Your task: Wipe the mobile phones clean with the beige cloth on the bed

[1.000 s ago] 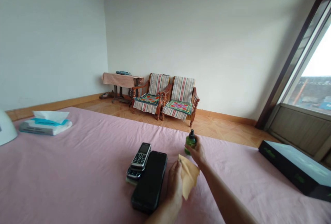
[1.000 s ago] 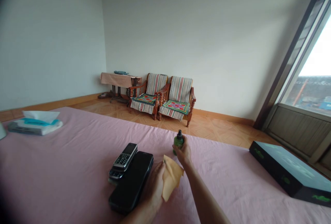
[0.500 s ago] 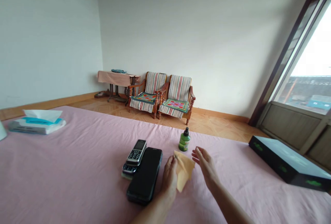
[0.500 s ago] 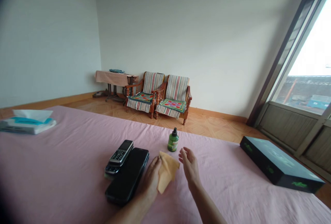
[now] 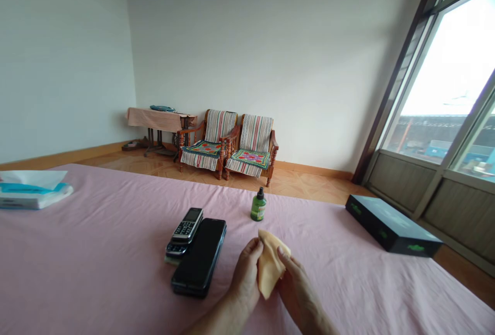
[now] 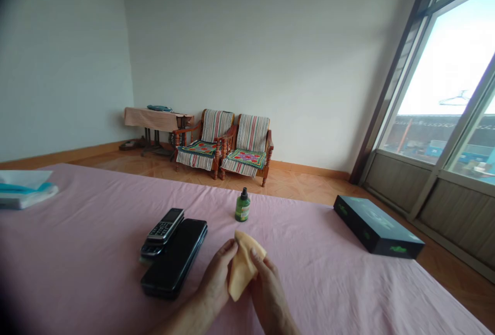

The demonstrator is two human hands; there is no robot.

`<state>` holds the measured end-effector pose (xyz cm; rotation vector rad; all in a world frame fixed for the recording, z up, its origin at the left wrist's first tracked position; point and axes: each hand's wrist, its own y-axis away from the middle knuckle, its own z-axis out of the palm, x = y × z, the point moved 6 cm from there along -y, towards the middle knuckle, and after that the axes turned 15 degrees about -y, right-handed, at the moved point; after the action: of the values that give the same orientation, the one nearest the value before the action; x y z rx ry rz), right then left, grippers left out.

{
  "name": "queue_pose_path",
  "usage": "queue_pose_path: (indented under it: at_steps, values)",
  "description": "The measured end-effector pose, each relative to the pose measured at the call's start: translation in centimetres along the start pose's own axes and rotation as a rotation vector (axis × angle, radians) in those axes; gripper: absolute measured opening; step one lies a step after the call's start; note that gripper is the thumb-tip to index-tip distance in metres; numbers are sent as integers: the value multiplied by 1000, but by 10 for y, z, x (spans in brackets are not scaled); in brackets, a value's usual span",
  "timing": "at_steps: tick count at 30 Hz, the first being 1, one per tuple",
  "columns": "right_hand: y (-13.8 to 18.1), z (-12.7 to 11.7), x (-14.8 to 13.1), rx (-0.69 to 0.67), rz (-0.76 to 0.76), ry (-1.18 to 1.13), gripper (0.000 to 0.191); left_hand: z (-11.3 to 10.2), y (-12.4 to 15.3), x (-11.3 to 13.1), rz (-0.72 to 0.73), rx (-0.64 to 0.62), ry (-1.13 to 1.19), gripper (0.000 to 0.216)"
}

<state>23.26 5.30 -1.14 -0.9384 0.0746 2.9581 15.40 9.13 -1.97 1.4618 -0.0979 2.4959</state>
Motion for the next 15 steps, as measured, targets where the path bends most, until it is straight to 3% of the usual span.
queue_pose_path:
  at_steps: [8,15]
  values:
    - [1,-5,5,23,-7,-65,35,1,2,-5,15,-54,-87,34]
    - [5,-12,0,70,-71,28,36,-10,-1,-6,114,-7,-283,31]
